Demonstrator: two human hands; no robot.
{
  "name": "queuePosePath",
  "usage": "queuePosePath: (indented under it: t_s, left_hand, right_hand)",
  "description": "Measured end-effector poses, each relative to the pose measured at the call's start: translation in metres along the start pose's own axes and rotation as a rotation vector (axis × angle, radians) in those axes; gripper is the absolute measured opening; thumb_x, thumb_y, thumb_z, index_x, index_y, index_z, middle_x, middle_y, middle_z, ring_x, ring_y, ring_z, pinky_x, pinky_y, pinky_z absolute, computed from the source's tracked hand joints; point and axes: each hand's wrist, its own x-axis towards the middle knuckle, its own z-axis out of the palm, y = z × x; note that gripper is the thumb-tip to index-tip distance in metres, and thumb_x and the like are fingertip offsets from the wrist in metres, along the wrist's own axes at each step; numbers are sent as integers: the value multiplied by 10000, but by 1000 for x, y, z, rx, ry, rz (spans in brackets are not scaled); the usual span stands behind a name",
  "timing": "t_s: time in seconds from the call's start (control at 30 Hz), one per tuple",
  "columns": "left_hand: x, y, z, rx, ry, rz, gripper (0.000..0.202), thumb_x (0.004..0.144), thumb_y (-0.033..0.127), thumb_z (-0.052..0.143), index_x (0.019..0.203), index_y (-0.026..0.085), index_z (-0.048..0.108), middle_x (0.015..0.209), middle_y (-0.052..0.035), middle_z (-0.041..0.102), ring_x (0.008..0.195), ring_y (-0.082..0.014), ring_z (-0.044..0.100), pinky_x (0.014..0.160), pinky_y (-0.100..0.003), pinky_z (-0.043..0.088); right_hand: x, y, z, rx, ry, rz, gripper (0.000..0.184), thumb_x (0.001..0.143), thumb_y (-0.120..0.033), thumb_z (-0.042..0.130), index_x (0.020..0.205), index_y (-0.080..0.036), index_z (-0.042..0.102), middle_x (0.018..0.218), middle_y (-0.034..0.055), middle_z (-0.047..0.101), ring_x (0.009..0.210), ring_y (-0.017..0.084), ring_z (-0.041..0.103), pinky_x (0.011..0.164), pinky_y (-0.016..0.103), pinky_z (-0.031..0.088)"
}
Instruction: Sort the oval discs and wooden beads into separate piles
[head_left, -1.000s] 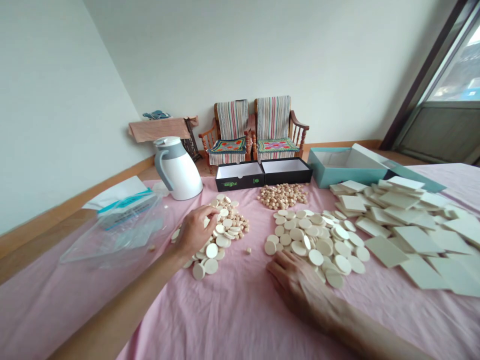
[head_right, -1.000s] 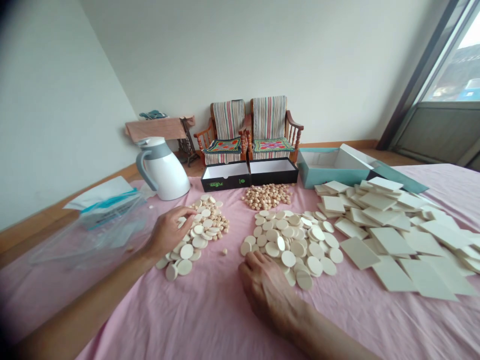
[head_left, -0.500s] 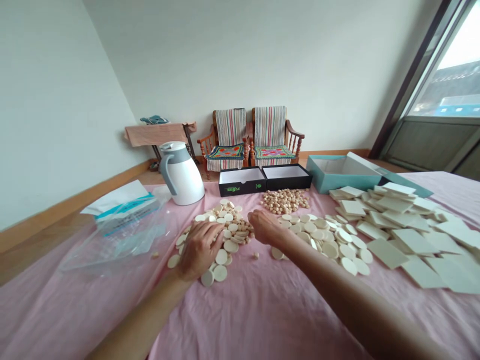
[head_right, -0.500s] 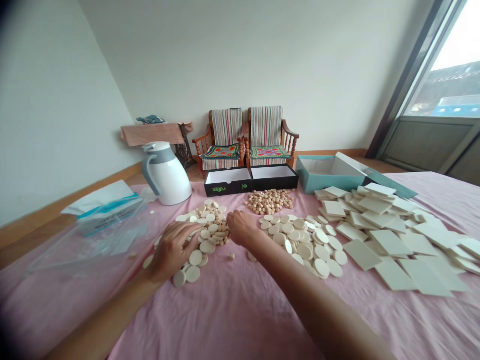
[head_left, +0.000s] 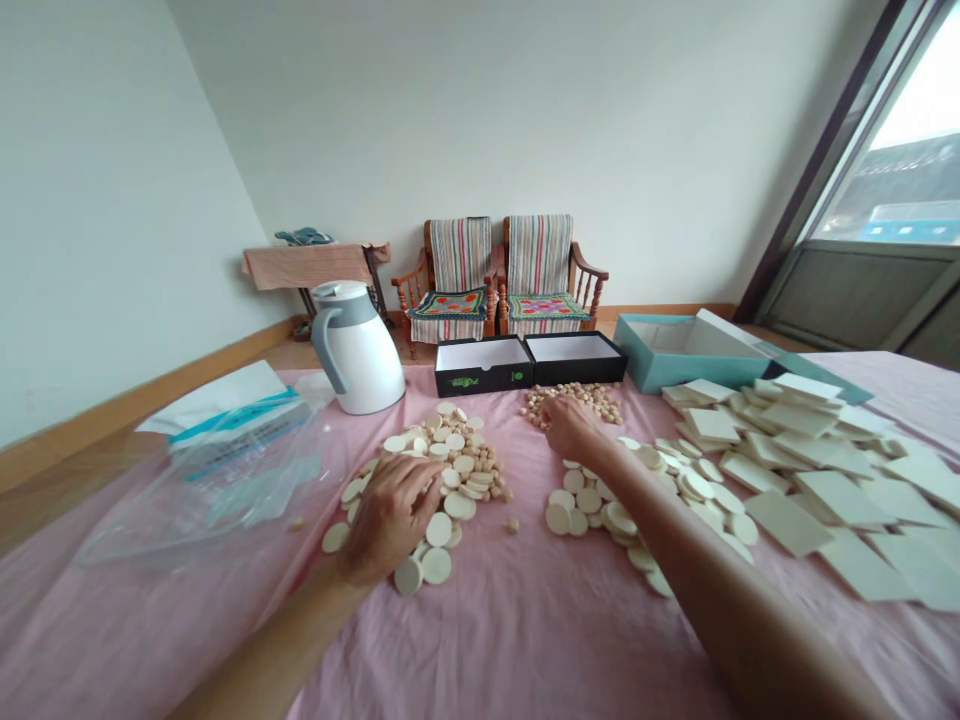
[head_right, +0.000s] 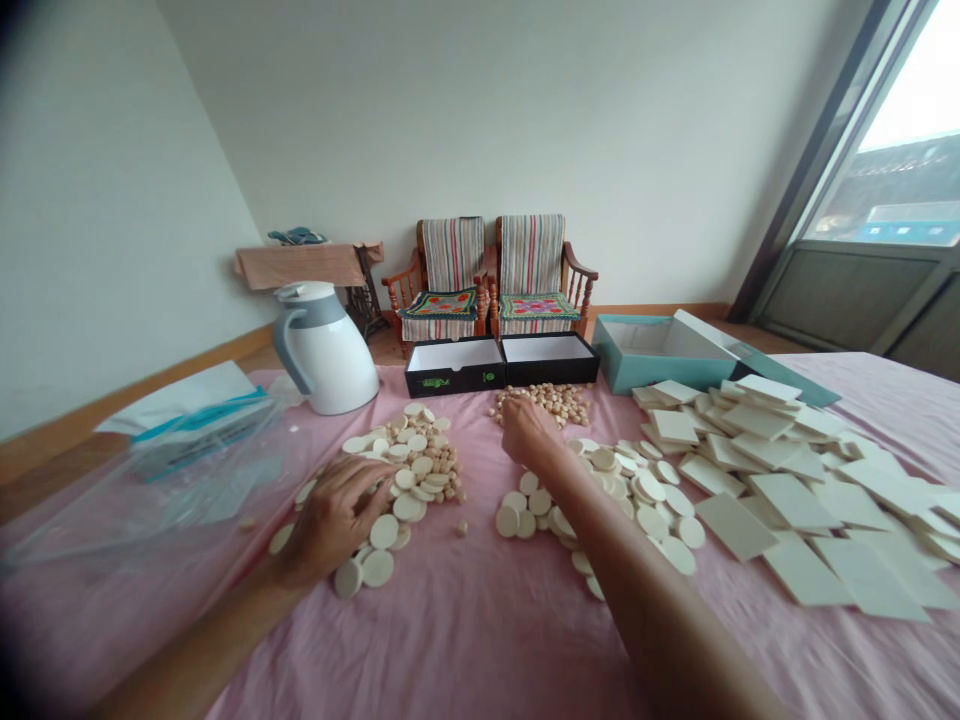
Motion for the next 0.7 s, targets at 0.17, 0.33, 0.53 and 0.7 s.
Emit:
queuePosePath:
  t_s: [0.17,0.33,0.53,0.7]
  left_hand:
    - [0,-1,0,7,-4,-1,130,881,184,525,957,184,630,932,-47,672,909,-194,597,861,-375,452]
    - [1,0,0,7,-15,-4,130,885,186,516,952,180,627,925,-48,673,912,-194,602,867,-373,451]
    - [2,0,-1,4,-15,0,129,886,193,516,952,180,627,918,-50,674,894,-193,604,851,-366,456]
    - [2,-1,-2,15,-6,11,132,883,200,515,941,186,634,914,-52,679,899,-197,609,852,-366,461]
  right_hand:
    - [2,37,-24,-136,117,260,241,830,-77,430,974,-109,621,949,148,584,775,179,608,577,236,344]
    - [-2,23,-32,-90,51,166,226,852,-145,431,880,-104,652,832,120,622,705,157,574,574,239,337]
    - [-29,-42,-24,41,-324,-333,193,752,-118,533,876,-131,680,852,87,696,770,169,610,612,232,389]
    - [-46,-68,0,26,-257,-327,244,768,-114,559,973,-175,676,972,117,696,894,213,622,717,265,435]
